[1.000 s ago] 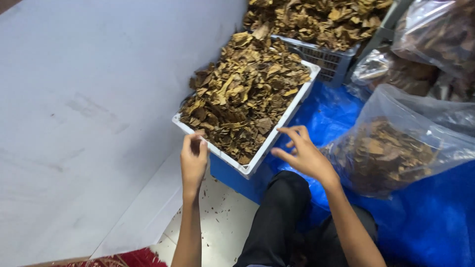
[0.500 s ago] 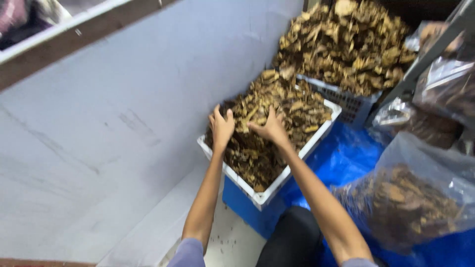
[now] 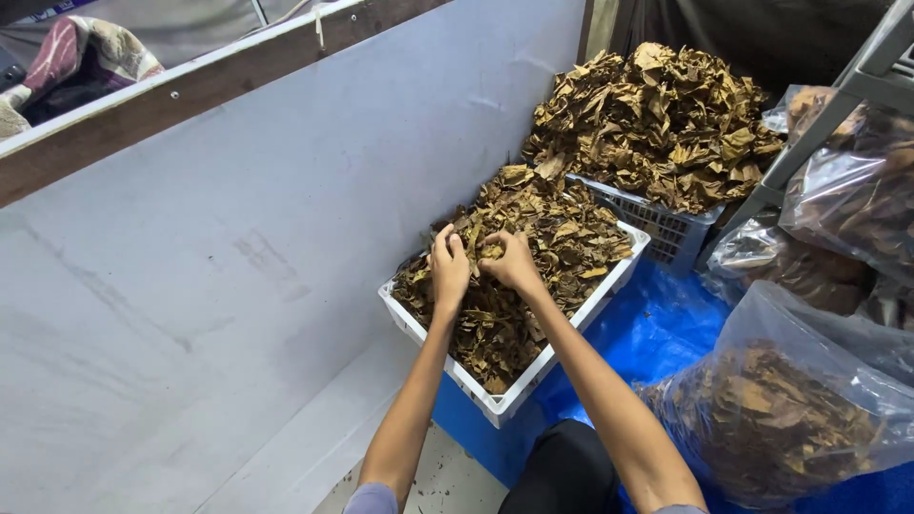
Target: Packing dried leaves from crates into plastic bags for storage or shipping.
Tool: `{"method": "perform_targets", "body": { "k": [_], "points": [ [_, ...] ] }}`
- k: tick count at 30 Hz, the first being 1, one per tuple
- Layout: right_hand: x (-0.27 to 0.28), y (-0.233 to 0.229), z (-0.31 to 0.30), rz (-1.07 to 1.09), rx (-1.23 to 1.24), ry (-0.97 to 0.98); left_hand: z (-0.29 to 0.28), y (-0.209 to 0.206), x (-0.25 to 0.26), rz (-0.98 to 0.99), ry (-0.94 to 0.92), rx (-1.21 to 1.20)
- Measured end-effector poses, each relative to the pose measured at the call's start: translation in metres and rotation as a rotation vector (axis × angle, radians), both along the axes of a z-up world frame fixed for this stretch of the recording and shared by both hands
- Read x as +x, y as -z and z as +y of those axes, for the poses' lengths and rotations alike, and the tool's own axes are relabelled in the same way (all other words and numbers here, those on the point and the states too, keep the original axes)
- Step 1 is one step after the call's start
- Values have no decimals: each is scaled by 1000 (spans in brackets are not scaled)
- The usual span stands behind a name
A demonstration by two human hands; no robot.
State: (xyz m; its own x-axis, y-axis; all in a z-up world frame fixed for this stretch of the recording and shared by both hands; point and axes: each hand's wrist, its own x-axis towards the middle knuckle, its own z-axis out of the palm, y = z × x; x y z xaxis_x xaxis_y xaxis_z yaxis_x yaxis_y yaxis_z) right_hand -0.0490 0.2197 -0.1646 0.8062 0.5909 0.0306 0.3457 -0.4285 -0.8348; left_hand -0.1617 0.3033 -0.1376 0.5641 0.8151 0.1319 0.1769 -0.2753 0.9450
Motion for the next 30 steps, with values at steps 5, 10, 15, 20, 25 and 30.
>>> {"method": "perform_targets", "body": {
  "k": [5,10,15,20,25,30],
  "points": [
    [4,-12,-5,-41,239,-8,-14,-23,-5,-32,-2,41],
    [1,-55,-25,-65,414,3,-29,-47,-13,-111,-24,103],
    [-10,-107,-59,240,527,34,-45,-67,-18,-215,64,74],
    [20,-98,-69,362,648,122,-54,-69,-17,-256,60,104],
    [10,-115,-74,469,704,86,-52,-67,-13,-272,134,36],
    [10,-119,-71,541,777,44,-49,-63,-2,-518,205,-455]
  ]
}}
